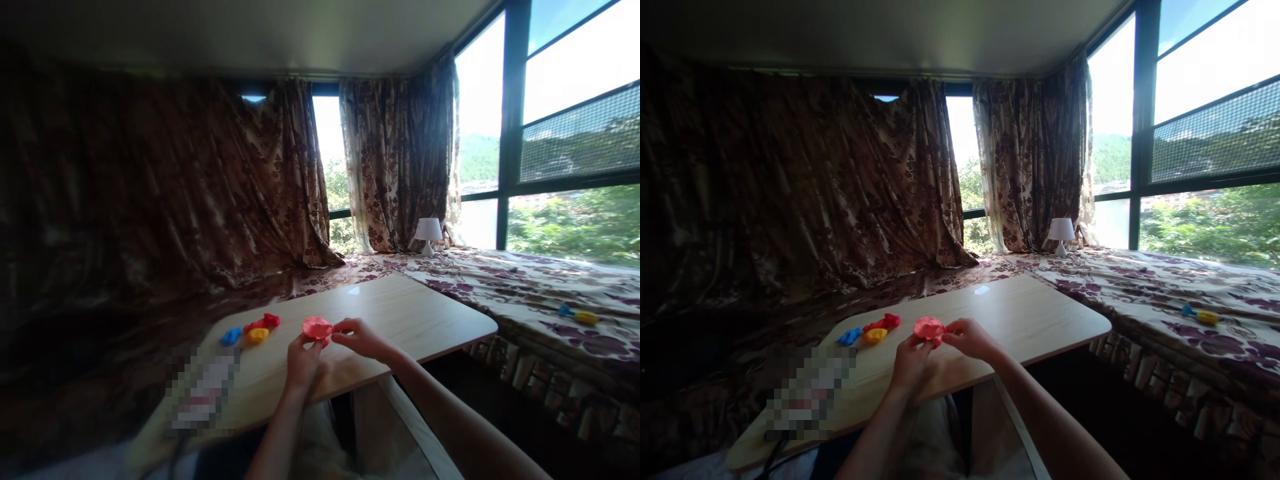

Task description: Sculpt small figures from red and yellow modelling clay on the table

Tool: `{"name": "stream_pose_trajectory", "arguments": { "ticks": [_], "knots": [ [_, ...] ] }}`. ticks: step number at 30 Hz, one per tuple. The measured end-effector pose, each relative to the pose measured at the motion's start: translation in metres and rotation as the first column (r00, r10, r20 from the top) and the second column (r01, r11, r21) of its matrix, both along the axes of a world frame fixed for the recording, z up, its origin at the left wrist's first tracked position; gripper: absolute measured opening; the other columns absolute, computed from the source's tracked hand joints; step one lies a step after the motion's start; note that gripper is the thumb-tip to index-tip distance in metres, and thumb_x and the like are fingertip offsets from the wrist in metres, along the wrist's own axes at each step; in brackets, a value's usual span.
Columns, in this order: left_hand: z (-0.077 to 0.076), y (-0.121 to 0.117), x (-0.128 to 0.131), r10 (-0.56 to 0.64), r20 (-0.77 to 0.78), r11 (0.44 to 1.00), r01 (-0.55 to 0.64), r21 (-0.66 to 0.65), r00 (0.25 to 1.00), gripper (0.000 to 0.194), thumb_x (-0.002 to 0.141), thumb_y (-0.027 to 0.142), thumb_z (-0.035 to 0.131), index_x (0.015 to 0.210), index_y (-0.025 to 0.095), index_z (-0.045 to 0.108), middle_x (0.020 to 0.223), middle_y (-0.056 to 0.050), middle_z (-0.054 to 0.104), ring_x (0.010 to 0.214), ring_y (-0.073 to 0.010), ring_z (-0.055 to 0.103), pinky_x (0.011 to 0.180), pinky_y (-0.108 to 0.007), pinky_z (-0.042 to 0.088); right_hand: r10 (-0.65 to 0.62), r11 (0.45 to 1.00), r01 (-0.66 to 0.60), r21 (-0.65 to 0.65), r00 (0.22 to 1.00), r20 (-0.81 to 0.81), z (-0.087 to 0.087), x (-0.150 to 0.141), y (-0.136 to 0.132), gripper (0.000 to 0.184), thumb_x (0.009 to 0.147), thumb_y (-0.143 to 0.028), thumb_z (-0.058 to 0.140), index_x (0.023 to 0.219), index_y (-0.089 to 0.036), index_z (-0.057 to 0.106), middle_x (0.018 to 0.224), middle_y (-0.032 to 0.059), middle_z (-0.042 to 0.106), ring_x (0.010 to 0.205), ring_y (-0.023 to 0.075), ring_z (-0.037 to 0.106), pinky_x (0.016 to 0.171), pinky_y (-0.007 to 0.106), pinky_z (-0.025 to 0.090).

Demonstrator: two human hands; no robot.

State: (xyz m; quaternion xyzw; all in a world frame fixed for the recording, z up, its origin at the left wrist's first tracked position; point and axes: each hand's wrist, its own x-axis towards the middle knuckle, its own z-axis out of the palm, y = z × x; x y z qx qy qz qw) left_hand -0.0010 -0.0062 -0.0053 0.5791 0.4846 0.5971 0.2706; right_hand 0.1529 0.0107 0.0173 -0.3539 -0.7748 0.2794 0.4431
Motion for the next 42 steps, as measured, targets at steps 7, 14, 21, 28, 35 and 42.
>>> {"name": "stream_pose_trajectory", "arguments": {
  "ticks": [7,14,21,28,35,42],
  "knots": [
    [-0.001,0.002,0.001,0.091,-0.055,0.992,-0.085,0.096,0.994,0.023,0.067,0.036,0.061,0.075,0.015,0.067,0.070,-0.006,0.069,0.070,-0.0210,0.062,0.068,-0.029,0.044,-0.052,0.999,0.053,0.002,0.980,-0.193,-0.016,-0.025,-0.004,0.022,0.071,-0.032,0.063,0.087,-0.017,0.069,0.090,0.0057,0.065,0.085,0.0187,0.058,0.070,0.028,0.048],
    [-0.002,0.000,0.005,0.006,-0.073,0.992,0.003,0.129,0.997,0.021,0.068,0.026,0.058,0.084,0.016,0.067,0.082,-0.005,0.069,0.082,-0.0202,0.061,0.079,-0.031,0.043,-0.148,0.989,0.128,-0.080,0.928,-0.342,-0.018,-0.026,0.005,0.022,0.072,-0.031,0.061,0.083,-0.013,0.068,0.076,0.0050,0.068,0.074,0.0188,0.062,0.069,0.029,0.048],
    [0.003,-0.002,-0.004,0.001,0.194,0.998,0.012,-0.067,0.981,0.037,0.076,0.039,0.044,0.084,0.012,0.069,0.078,-0.007,0.070,0.078,-0.0204,0.062,0.074,-0.031,0.044,-0.045,0.997,0.024,-0.066,0.941,-0.336,-0.029,-0.027,0.005,0.021,0.074,-0.030,0.059,0.082,-0.013,0.068,0.081,0.0049,0.069,0.074,0.0178,0.062,0.065,0.026,0.047],
    [0.010,-0.010,0.001,-0.031,0.170,0.999,0.037,-0.031,0.985,0.036,0.077,0.039,0.047,0.093,0.014,0.066,0.091,-0.006,0.070,0.091,-0.0206,0.060,0.081,-0.029,0.043,-0.065,0.997,0.054,-0.049,0.957,-0.282,-0.035,-0.029,0.006,0.015,0.072,-0.024,0.057,0.077,-0.013,0.067,0.074,0.0033,0.068,0.069,0.0167,0.061,0.060,0.024,0.045],
    [0.013,-0.014,0.011,0.127,0.046,0.987,-0.130,0.092,0.991,0.035,0.068,0.033,0.061,0.098,0.015,0.062,0.098,-0.008,0.061,0.091,-0.0203,0.057,0.083,-0.033,0.043,-0.081,0.996,0.067,-0.061,0.959,-0.272,-0.034,-0.028,0.004,0.016,0.070,-0.022,0.056,0.076,-0.012,0.067,0.070,0.0034,0.067,0.065,0.0159,0.059,0.057,0.023,0.044],
    [0.007,-0.005,0.009,0.234,-0.007,0.954,-0.228,0.197,0.972,0.011,0.067,0.027,0.062,0.067,0.017,0.066,0.084,-0.006,0.060,0.087,-0.0203,0.055,0.085,-0.035,0.042,-0.077,0.997,0.074,-0.020,0.965,-0.249,-0.034,-0.028,0.002,0.012,0.067,-0.016,0.056,0.071,-0.013,0.066,0.066,0.0011,0.066,0.062,0.0146,0.057,0.057,0.022,0.043]
  ]
}}
